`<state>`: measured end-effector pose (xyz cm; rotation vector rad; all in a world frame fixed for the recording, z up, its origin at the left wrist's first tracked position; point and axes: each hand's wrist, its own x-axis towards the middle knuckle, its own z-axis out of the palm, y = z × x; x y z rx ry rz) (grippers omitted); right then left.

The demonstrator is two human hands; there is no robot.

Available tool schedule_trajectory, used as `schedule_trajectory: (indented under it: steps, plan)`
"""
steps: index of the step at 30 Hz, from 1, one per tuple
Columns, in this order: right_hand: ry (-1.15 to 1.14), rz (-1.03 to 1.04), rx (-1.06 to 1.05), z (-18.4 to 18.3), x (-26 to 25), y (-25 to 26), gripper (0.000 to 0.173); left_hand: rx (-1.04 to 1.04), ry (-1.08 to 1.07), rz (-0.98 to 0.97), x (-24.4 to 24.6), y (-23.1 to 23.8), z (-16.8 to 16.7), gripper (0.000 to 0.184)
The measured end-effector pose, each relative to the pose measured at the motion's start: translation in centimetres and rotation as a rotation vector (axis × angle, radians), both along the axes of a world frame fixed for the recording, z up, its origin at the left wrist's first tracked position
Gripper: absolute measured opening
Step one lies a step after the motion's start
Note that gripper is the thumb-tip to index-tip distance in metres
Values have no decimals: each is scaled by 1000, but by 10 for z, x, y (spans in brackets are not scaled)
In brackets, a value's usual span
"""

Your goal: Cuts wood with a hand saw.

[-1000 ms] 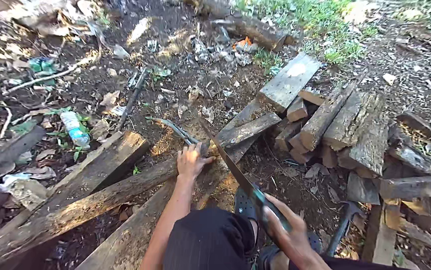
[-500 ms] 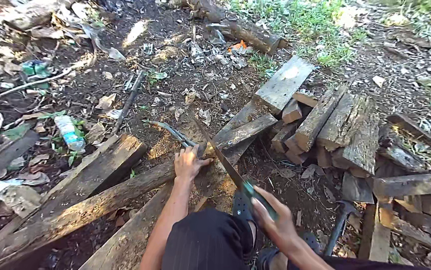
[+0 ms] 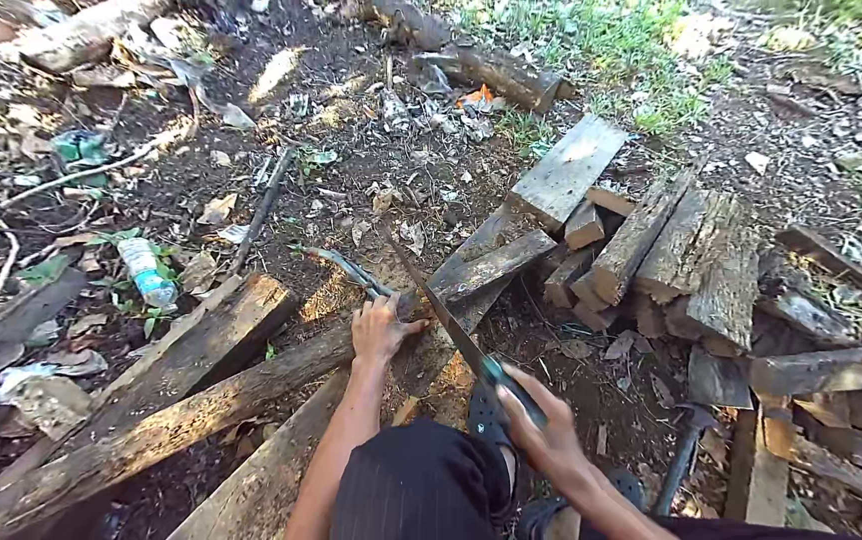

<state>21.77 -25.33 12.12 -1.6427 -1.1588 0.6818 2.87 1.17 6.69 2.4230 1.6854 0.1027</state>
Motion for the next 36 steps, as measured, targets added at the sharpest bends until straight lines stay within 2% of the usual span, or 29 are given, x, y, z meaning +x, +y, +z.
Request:
schedule_trajectory:
  steps: [2, 4, 6, 9, 11, 12, 14, 17, 19, 21, 23, 25, 27, 29, 31, 33, 35, 36]
  plan:
    - [11, -1, -38, 21, 10, -69, 38, 0, -2, 0, -2, -5, -3, 90]
    - [46, -4, -37, 29, 14, -84, 36, 24, -6, -3, -1, -3, -7, 90]
    - [-16, -17, -5, 14, 5, -33, 35, 36, 5, -6, -2, -4, -9, 90]
    - [30, -39, 17, -16, -9, 90, 36, 54, 4, -4, 2, -7, -11, 89]
    - [99, -31, -35, -16, -16, 123, 40, 43, -2, 3, -3, -3, -7, 88]
    - [83, -20, -38, -19, -15, 112, 42, 20, -24, -3, -5, -6, -6, 87]
    - [8, -16, -3, -17, -7, 57, 42, 11, -50, -5, -1, -7, -4, 87]
    - [9, -9, -24, 13, 5, -55, 40, 10, -62, 12, 0, -6, -1, 86]
    - [48, -8, -42, 27, 12, -90, 38, 38, -46, 7, -1, -7, -5, 86]
    - [-9, -26, -8, 16, 8, -55, 36, 57, -33, 4, 0, -6, -6, 87]
    - [-62, -20, 13, -5, -2, 31, 35, 49, -17, 8, 3, -7, -8, 86]
    - [39, -58, -17, -16, -12, 106, 37, 44, -6, 8, 4, -5, -6, 87]
    - [70, -39, -36, -16, -19, 124, 40, 18, -22, 9, -5, -2, -2, 83]
    - [15, -7, 34, -19, -14, 81, 42, 2, -24, -5, -11, -12, -4, 83]
    - [-26, -18, 99, 0, -8, 20, 40, 40, -40, -28, -11, -5, -2, 86]
    - [-34, -73, 76, 19, -5, -46, 37, 105, -105, -70, -11, -6, -4, 85]
    - [-3, -84, 17, 26, -2, -67, 35, 140, -153, -103, -10, -5, -5, 87]
    - [10, -73, 5, 23, -5, -53, 35, 151, -143, -104, -11, -4, -6, 88]
